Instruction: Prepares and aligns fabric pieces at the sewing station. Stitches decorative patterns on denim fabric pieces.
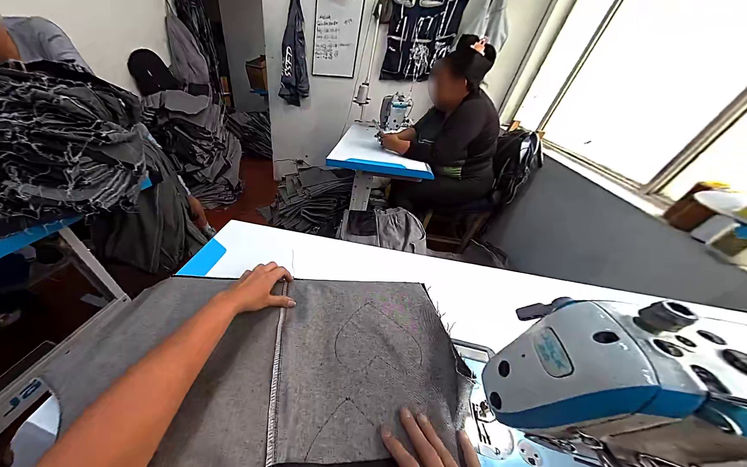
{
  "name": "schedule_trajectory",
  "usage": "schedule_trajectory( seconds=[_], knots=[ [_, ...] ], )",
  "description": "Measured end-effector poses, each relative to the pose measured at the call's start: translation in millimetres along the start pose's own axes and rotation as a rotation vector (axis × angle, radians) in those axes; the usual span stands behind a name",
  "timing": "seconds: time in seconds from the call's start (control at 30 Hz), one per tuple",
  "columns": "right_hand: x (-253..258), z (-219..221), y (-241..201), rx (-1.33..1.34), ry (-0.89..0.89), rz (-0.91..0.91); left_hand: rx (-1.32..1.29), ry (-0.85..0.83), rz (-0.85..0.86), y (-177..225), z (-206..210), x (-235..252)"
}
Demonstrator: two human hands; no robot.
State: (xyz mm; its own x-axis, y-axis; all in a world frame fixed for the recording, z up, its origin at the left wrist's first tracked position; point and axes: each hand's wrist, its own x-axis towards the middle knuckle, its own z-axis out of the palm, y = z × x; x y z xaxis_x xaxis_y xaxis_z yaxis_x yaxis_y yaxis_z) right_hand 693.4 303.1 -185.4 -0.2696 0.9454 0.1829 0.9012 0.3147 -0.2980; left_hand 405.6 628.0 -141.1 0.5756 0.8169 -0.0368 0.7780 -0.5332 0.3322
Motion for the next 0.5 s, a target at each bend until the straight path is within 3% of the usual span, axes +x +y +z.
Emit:
schedule_trajectory(
  seconds=[0.13, 0.27, 0.43, 0.5],
  knots=[
    [-1.8, 5.8, -0.1, 0.054, 0.096, 0.014, 0.033, -0.158, -0.072, 7.7, -14.1, 6.2],
    [-5.4, 7.4, 5.5, 0.258, 0.245, 0.053, 0.104, -0.002, 0.111, 28.2, -30.2, -18.0],
    [-13.0, 4.7, 6.3, 0.411, 0.529, 0.114, 0.243, 0.238, 0.538, 80.3, -74.6, -154.9],
    [-17.8, -0.4, 2.2, 0.416, 0.605, 0.097, 0.221, -0.019, 0.485, 126.2, -86.4, -229.6]
  ],
)
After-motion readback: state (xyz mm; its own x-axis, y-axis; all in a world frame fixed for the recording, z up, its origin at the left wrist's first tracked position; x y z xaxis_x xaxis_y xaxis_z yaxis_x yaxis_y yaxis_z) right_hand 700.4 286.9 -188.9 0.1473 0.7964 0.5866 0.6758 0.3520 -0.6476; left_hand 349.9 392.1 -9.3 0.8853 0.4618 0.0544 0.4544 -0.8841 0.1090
